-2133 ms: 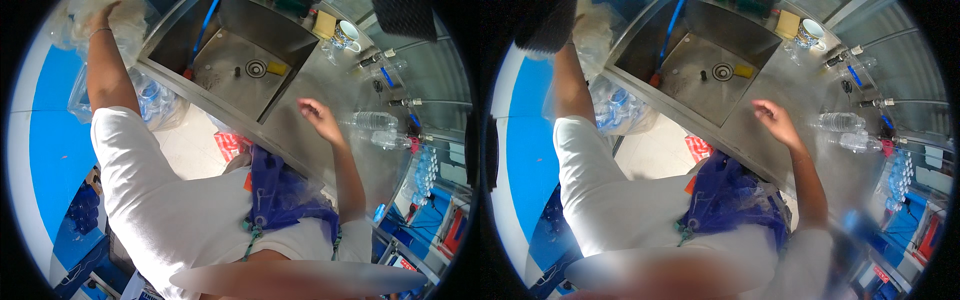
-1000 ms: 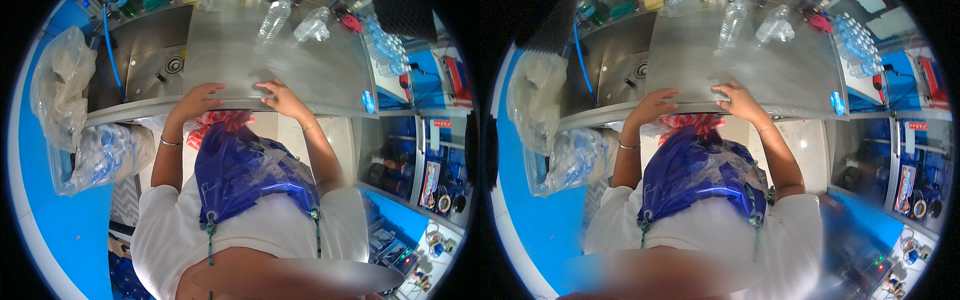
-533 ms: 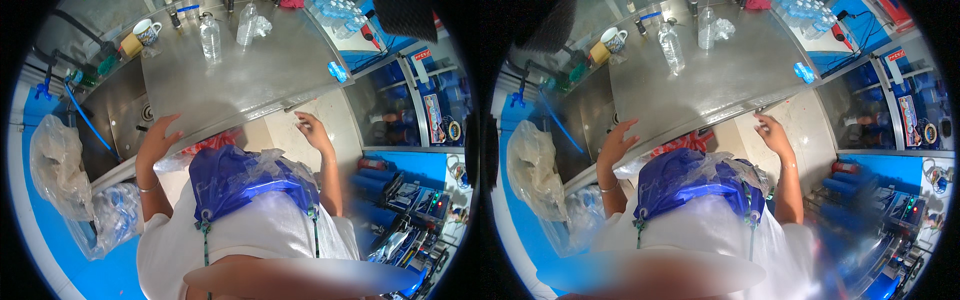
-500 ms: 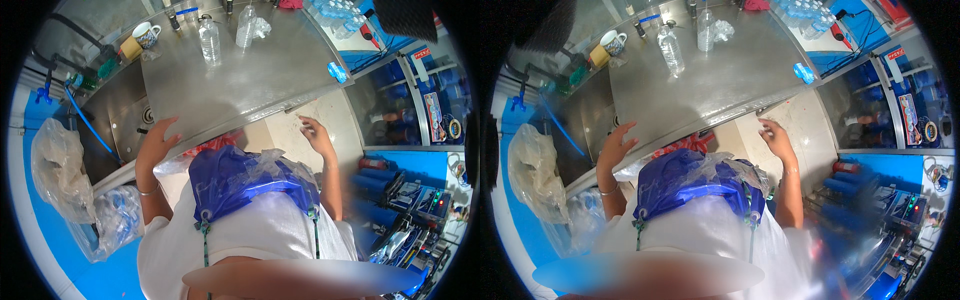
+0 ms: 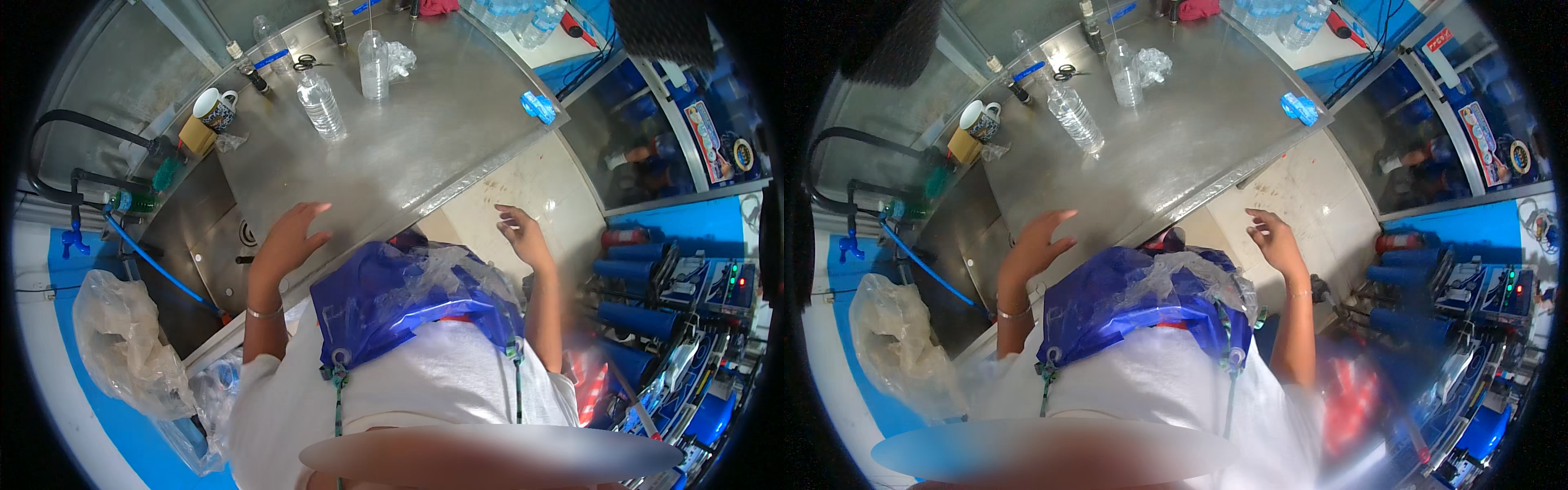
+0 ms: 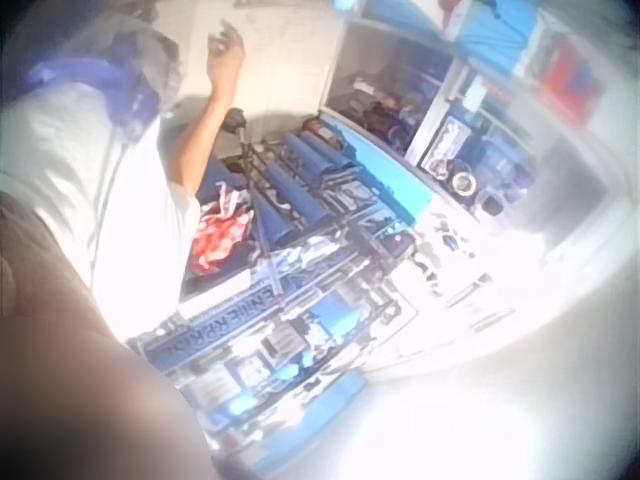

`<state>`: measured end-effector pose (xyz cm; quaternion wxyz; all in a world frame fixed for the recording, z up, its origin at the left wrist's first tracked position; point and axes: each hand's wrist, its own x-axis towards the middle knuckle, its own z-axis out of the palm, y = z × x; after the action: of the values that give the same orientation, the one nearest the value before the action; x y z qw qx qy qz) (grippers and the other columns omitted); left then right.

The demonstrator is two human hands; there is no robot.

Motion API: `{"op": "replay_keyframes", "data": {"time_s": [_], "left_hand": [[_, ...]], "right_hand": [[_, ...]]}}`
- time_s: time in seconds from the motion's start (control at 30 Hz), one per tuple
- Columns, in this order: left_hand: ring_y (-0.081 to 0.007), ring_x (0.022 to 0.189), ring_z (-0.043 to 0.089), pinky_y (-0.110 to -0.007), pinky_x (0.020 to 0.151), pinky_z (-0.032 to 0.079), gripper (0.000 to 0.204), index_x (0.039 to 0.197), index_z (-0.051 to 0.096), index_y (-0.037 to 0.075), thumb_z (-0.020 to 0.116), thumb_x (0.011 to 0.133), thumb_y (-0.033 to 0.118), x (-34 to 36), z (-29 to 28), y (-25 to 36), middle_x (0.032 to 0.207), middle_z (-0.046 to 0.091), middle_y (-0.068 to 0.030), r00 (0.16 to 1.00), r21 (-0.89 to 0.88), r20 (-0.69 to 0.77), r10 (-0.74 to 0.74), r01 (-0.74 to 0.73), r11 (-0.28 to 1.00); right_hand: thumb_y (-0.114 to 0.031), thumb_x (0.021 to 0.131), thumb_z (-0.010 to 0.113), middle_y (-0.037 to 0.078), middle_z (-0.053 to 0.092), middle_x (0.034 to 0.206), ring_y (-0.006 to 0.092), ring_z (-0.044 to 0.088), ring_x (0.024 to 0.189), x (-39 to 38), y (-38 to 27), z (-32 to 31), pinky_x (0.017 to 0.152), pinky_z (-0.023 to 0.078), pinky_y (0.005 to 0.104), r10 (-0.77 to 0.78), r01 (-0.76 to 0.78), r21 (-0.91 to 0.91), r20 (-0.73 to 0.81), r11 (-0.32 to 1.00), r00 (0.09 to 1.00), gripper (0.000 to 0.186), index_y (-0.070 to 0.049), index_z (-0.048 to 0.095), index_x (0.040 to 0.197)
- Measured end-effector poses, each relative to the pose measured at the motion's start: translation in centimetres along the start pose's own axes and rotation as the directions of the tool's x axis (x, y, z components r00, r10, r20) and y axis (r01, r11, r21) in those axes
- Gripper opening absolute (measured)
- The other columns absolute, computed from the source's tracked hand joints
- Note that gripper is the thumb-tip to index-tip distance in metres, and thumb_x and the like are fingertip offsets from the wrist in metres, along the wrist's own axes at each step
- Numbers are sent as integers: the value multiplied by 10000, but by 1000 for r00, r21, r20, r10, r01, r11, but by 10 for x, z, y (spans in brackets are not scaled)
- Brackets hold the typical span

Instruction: The person repeatedly picks up empty plastic bottles from a metal table, screws on white caps, and places the capped bottles into a large plastic bag. The person also handles a red and white striped cloth at the end.

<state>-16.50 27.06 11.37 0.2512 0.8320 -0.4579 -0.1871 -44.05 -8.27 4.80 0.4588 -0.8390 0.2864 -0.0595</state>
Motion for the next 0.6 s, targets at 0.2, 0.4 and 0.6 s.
{"op": "replay_keyframes", "data": {"time_s": [0.2,0.4,0.6], "left_hand": [[-347,1116,547,-416,967,437,473,1246,560,39,671,818,204,70,39,3,1193,593,-174,974,-38,119,193,-190,981],[-342,1123,545,-408,968,441,463,1251,561,50,670,838,229,86,56,14,1193,592,-173,967,-167,111,228,-208,964],[-331,1154,535,-403,987,430,478,1278,545,62,665,860,261,82,48,23,1259,566,-156,998,-72,57,-38,42,997]], "right_hand": [[-121,855,660,199,571,1193,333,630,993,100,-35,27,867,507,379,-268,300,-220,164,928,949,406,-71,588,1251],[-189,832,660,260,473,1343,424,530,1164,264,-62,67,993,434,443,-462,512,-366,222,777,859,536,-49,513,1328],[-188,814,661,206,397,1444,420,489,1225,377,-66,114,1018,405,486,-602,550,-554,107,625,791,592,-68,477,1363]]}}
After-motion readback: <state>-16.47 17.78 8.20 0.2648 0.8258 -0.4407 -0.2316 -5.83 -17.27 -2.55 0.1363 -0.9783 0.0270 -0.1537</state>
